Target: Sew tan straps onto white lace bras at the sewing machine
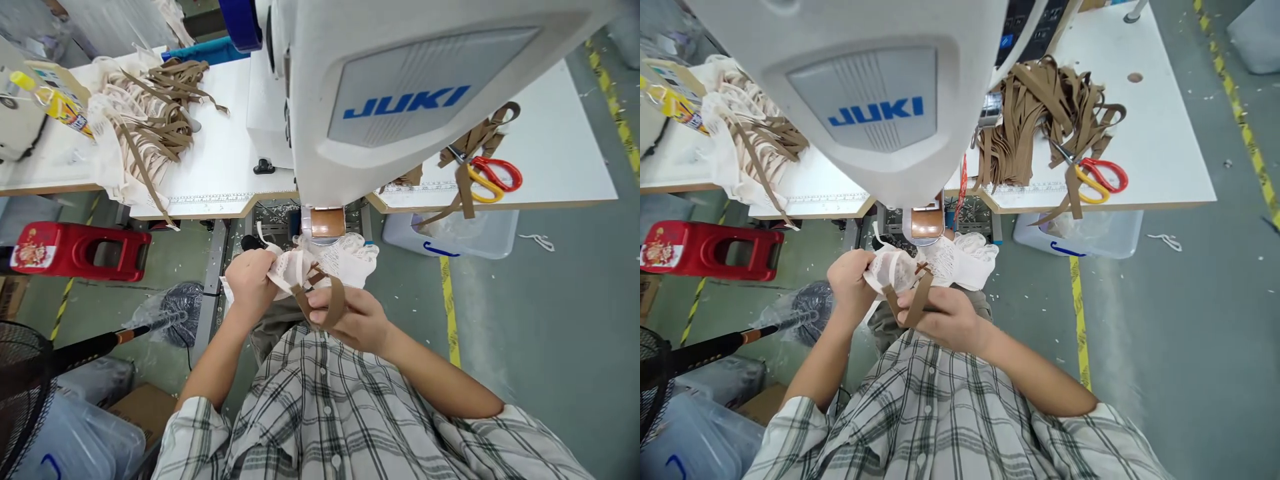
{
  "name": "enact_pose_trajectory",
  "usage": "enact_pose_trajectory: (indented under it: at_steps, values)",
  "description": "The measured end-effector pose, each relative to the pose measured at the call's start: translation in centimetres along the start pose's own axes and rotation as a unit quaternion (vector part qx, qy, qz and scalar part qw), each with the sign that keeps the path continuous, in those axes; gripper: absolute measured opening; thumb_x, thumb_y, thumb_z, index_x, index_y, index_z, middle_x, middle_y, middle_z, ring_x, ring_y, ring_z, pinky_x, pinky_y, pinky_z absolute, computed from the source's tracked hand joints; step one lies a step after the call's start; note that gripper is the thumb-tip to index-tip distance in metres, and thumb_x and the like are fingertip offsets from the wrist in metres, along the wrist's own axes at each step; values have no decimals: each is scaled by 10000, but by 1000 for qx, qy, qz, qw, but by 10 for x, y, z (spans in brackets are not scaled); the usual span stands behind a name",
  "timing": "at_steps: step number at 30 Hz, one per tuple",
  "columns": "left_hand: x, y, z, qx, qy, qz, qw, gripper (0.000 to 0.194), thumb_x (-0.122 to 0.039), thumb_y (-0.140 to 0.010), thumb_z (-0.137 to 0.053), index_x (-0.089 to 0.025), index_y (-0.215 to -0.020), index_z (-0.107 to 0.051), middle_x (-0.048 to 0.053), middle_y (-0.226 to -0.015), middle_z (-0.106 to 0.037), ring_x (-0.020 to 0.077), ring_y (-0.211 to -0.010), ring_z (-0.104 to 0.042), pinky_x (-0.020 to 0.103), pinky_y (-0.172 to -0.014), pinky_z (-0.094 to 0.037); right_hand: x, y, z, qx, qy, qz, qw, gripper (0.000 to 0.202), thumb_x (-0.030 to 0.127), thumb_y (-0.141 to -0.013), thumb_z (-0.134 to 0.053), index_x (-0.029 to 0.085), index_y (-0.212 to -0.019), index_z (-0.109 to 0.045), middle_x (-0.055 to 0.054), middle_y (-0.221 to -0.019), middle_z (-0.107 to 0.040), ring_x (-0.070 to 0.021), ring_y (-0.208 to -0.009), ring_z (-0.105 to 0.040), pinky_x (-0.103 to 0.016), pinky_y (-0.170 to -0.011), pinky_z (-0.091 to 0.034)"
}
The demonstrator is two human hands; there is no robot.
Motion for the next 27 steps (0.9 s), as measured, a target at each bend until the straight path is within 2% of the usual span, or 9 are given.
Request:
enact_pose_trajectory:
  at_steps: [2,4,6,9,11,13,18,21,27]
  values:
    - [-3,3,-4,170,89,61,979,281,-377,-914,-534,-214,-697,-607,13,-622,-583,149,-574,-510,272,-549,-319,0,-6,28,-83,101,37,991,148,391,-826,-711,274,-914,-733,-67,-965,-724,-229,-941,-676,-433,-937,-533]
    - [-11,16,-9,332,230,110,908,313,-430,-948,-500,-215,-766,-636,16,-682,-622,151,-607,-552,258,-556,-378,-12,-12,63,-205,174,36,962,227,435,-865,-653,251,-995,-681,-68,-960,-694,-205,-908,-655,-411,-913,-524]
    - [-18,29,-9,383,353,160,838,367,-498,-946,-500,-211,-758,-632,11,-641,-595,146,-567,-541,256,-538,-411,-34,-17,89,-223,201,-17,954,432,540,-839,-641,210,-1115,-604,-96,-1053,-662,-203,-937,-641,-389,-872,-529]
    - [-13,40,-5,318,442,250,800,399,-580,-886,-570,-203,-808,-673,23,-617,-603,161,-538,-562,281,-526,-465,-73,-19,87,27,183,-159,970,549,617,-816,-615,157,-1116,-603,-109,-1069,-660,-199,-951,-626,-351,-842,-515]
    - [-1,40,-1,264,463,296,793,425,-608,-833,-629,-194,-887,-711,48,-665,-656,188,-571,-614,309,-557,-513,-82,-8,73,195,149,-217,945,475,596,-855,-582,150,-1004,-646,-64,-955,-664,-161,-847,-600,-298,-771,-486]
    - [18,35,4,224,454,329,798,454,-605,-794,-675,-179,-945,-723,65,-699,-686,198,-578,-631,317,-567,-526,-77,0,65,222,111,-225,942,447,585,-877,-571,146,-881,-652,-22,-834,-627,-130,-760,-544,-261,-706,-437]
    - [84,13,-1,188,204,333,901,428,-562,-839,-593,-161,-933,-707,78,-753,-704,217,-672,-622,277,-586,-466,-43,5,70,-16,-98,-183,978,656,756,-628,-725,153,-862,-618,-5,-778,-579,-131,-717,-523,-246,-645,-414]
    - [111,4,-29,203,-13,303,931,319,-474,-821,-571,-179,-765,-679,91,-688,-676,269,-741,-628,280,-590,-407,-29,8,61,25,-161,-201,966,747,580,-413,-917,176,-975,-636,0,-891,-619,-140,-792,-561,-235,-675,-447]
    - [101,5,-79,205,2,293,934,351,-464,-820,-539,-142,-782,-673,115,-728,-701,294,-767,-666,332,-659,-482,-23,23,64,-194,-259,-197,926,495,525,-671,-829,188,-955,-602,8,-839,-611,-110,-712,-561,-240,-666,-458]
Point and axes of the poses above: each hand's wrist, its own y-axis away from the middle knuckle, its own z-axis out of the back of the hand, x = y × z, the point moved 4 cm from there along -y, towards the middle knuckle
